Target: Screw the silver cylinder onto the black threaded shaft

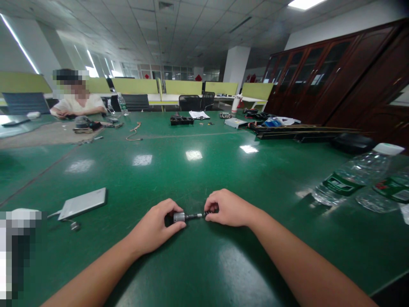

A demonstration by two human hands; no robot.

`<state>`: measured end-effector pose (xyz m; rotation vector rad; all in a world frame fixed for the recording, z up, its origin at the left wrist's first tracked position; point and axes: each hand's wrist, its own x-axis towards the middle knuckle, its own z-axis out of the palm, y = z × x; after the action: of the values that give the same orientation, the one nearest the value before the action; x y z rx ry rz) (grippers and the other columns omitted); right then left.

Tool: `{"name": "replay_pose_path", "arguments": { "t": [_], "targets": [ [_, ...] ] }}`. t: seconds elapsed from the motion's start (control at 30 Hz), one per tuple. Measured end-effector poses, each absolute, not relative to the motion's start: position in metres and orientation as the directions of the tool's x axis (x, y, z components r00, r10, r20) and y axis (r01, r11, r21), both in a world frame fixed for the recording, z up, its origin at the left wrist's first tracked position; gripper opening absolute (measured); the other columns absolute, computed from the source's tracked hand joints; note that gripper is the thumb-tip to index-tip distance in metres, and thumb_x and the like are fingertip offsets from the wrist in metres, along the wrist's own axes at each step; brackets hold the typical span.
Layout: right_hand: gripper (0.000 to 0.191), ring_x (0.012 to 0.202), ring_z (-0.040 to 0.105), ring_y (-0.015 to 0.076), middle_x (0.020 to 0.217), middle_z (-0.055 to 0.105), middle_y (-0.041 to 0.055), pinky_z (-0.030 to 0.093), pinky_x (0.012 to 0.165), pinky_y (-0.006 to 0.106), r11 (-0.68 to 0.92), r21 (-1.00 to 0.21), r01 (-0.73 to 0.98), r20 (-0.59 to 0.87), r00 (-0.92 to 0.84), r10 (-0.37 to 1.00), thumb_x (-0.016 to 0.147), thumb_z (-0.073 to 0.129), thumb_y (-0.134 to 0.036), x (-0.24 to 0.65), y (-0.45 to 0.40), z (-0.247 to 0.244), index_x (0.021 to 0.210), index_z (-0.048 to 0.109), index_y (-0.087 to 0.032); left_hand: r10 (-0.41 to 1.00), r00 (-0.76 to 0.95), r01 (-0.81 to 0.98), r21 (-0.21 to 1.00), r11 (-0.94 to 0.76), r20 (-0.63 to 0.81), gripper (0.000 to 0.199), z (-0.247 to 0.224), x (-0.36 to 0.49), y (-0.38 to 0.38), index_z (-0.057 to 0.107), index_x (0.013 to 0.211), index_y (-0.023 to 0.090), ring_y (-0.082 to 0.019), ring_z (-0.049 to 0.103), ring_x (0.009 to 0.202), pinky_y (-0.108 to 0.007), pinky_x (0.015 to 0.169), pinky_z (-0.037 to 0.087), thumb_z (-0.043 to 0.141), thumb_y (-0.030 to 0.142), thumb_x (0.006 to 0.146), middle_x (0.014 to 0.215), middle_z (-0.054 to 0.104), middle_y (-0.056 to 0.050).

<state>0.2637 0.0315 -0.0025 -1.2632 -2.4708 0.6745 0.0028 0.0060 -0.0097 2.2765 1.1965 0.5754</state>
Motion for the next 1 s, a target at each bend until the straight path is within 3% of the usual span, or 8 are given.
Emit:
{"name": "replay_pose_path", "arguments": {
  "t": [0.17,0.3,0.6,1.0],
  "targets": [
    [0.012,0.072,0.062,0.014,0.08,0.069,0.0016,0.044,0.067,0.025,0.527,-0.535,0.66,0.062,-0.591,0.804,0.075,0.076,-0.023,0.253,0.027,-0.003,0.086,0.076,-0.02,0.838,0.528,0.622,0.608,-0.493,0.138,0.017,-0.011,0.003,0.007,0.063,0.097,0.02,-0.021,0.061,0.085,-0.033,0.077,0.047,0.066,0.033,0.086,0.093,0.065,-0.003],
    [0.023,0.076,0.063,0.0135,0.085,0.07,0.0023,0.045,0.072,0.024,0.538,-0.594,0.598,0.145,-0.579,0.803,0.077,0.075,-0.018,0.235,0.02,-0.01,0.1,0.074,-0.019,0.834,0.528,0.609,0.614,-0.502,0.158,0.017,-0.015,0.002,0.008,0.063,0.097,0.02,-0.021,0.061,0.085,-0.032,0.077,0.047,0.069,0.029,0.083,0.093,0.064,-0.003],
    [0.016,0.091,0.06,0.0186,0.093,0.071,0.0057,0.046,0.084,0.031,0.656,-0.523,0.544,0.263,-0.629,0.731,0.086,0.066,-0.017,0.223,0.016,-0.017,0.099,0.074,-0.018,0.824,0.542,0.58,0.634,-0.511,0.167,0.015,-0.012,0.004,0.008,0.064,0.097,0.021,-0.019,0.062,0.083,-0.03,0.075,0.048,0.066,0.03,0.086,0.09,0.066,-0.002],
    [0.018,0.089,0.059,0.0189,0.092,0.07,0.0053,0.045,0.082,0.031,0.666,-0.518,0.537,0.28,-0.629,0.725,0.082,0.07,-0.021,0.224,0.017,-0.02,0.1,0.074,-0.018,0.845,0.509,0.608,0.626,-0.488,0.164,0.017,-0.013,0.004,0.007,0.064,0.097,0.021,-0.02,0.062,0.083,-0.03,0.075,0.047,0.068,0.027,0.082,0.091,0.066,-0.001]
  ]
}}
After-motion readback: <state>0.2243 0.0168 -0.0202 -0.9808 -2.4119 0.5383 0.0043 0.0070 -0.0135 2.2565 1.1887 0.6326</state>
